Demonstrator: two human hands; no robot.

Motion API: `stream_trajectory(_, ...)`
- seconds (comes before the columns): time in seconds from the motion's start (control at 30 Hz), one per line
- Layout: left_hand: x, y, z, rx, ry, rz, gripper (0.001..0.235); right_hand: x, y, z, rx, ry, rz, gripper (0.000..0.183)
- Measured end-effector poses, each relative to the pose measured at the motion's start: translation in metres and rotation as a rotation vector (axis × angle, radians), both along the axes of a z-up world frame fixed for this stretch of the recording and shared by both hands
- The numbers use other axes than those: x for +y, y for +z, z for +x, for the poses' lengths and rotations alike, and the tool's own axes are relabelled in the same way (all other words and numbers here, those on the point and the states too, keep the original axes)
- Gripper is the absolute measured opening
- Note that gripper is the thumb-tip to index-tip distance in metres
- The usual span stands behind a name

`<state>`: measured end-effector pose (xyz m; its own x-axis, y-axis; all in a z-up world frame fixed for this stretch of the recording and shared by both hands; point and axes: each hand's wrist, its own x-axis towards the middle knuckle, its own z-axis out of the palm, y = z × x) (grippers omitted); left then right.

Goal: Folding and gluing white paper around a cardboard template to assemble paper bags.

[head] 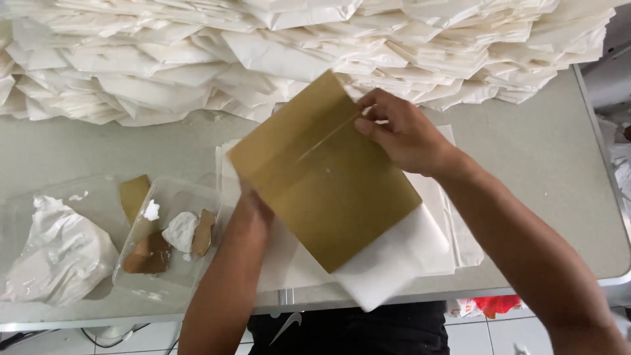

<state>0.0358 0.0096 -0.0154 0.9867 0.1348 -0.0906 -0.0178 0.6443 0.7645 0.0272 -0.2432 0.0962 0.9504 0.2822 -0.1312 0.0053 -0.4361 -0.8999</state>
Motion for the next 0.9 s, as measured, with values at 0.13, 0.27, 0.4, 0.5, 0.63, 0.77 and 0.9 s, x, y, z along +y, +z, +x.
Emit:
stream_trajectory(0.13, 0.005, 0.002, 0.001, -0.02, -0.151, -0.002, 0.035, 0.036, 0.007, 0.01, -0.168, 0.072, -0.023, 0.025)
stream_trajectory(0.27, 0.003, 0.0, -0.001, -0.033, -0.408, -0.007, 0.042, 0.081, 0.034, -0.012, -0.46, 0.139, -0.379, 0.02)
stream_trajectory(0.4, 0.002, -0.002, -0.005, -0.053, -0.652, -0.019, 0.051, 0.114, 0.008, -0.03, -1.033, 0.426, -0.5, 0.048)
stream_trajectory(0.5, 0.005, -0.003, -0.013, -0.06, -0.818, -0.017, 0.057, 0.134, -0.035, -0.047, -1.135, 0.54, -0.288, 0.035)
stream_trajectory(0.63, 0.006, -0.017, -0.003, 0.02, -0.699, 0.201, 0.042, 0.128, -0.073, -0.063, -1.018, 0.739, -0.324, 0.045)
stream_trajectory(0.77, 0.007, -0.008, -0.002, 0.103, -0.457, 0.606, 0.026, 0.122, -0.088, -0.067, -0.972, 0.944, -0.472, 0.047)
stream_trajectory(0.9, 0.003, 0.012, -0.011, 0.103, -0.372, 0.694, 0.019, 0.119, -0.084, -0.078, -0.892, 1.073, -0.685, 0.049)
